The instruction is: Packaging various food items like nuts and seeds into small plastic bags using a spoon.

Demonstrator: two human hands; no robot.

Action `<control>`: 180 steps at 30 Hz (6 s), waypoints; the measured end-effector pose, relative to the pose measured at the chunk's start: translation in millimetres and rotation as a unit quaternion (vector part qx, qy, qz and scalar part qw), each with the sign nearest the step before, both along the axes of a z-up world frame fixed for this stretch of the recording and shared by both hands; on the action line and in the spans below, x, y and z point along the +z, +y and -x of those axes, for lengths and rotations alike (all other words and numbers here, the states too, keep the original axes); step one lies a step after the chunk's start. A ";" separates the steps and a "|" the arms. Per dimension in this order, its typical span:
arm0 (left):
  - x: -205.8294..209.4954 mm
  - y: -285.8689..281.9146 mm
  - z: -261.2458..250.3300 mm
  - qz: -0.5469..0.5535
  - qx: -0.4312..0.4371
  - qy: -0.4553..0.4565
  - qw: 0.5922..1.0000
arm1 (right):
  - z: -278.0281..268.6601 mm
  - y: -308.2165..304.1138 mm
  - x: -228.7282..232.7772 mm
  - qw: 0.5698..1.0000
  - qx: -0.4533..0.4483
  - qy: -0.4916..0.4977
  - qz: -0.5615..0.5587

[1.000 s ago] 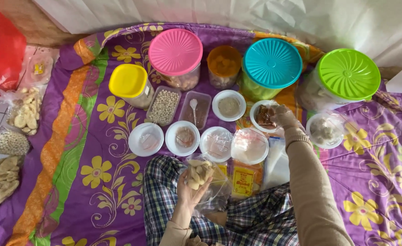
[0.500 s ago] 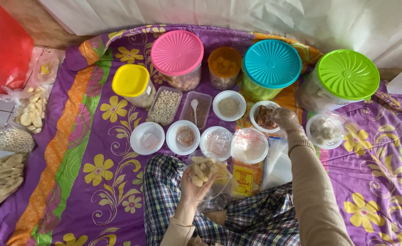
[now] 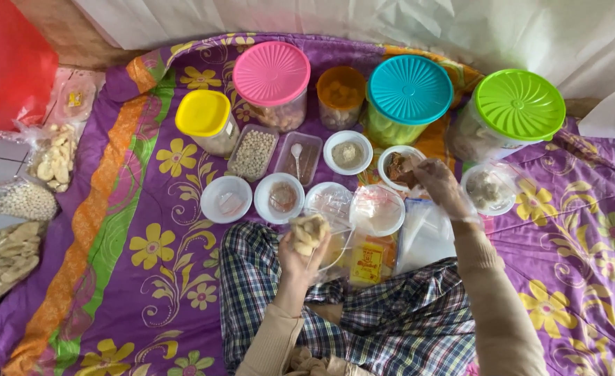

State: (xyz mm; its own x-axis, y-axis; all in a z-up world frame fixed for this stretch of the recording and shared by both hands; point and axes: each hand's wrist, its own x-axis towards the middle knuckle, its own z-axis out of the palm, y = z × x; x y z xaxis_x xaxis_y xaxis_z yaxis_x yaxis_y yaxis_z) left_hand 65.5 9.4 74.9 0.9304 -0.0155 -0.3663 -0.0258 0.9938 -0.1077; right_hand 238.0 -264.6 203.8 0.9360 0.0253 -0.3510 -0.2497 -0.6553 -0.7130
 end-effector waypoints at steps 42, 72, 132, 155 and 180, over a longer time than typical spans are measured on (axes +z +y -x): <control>54.7 -69.3 32.0 -0.012 0.147 0.083 0.986 | 206.3 54.6 154.4 0.970 0.059 0.183 -0.152; 120.8 -66.5 44.9 -0.036 0.073 0.182 0.980 | 220.5 116.5 -5.8 0.911 0.344 -0.214 -0.079; -88.6 -10.9 34.7 0.018 -0.107 0.172 0.979 | 247.1 77.0 146.0 0.920 0.353 0.156 0.063; -87.4 -50.2 52.1 -0.310 -0.504 0.110 0.799 | 219.3 1.4 111.1 0.965 0.021 0.006 -0.261; -74.1 42.2 -50.9 -0.965 -0.106 -0.219 0.097 | 71.1 -52.0 -81.3 0.682 -0.220 0.003 -0.697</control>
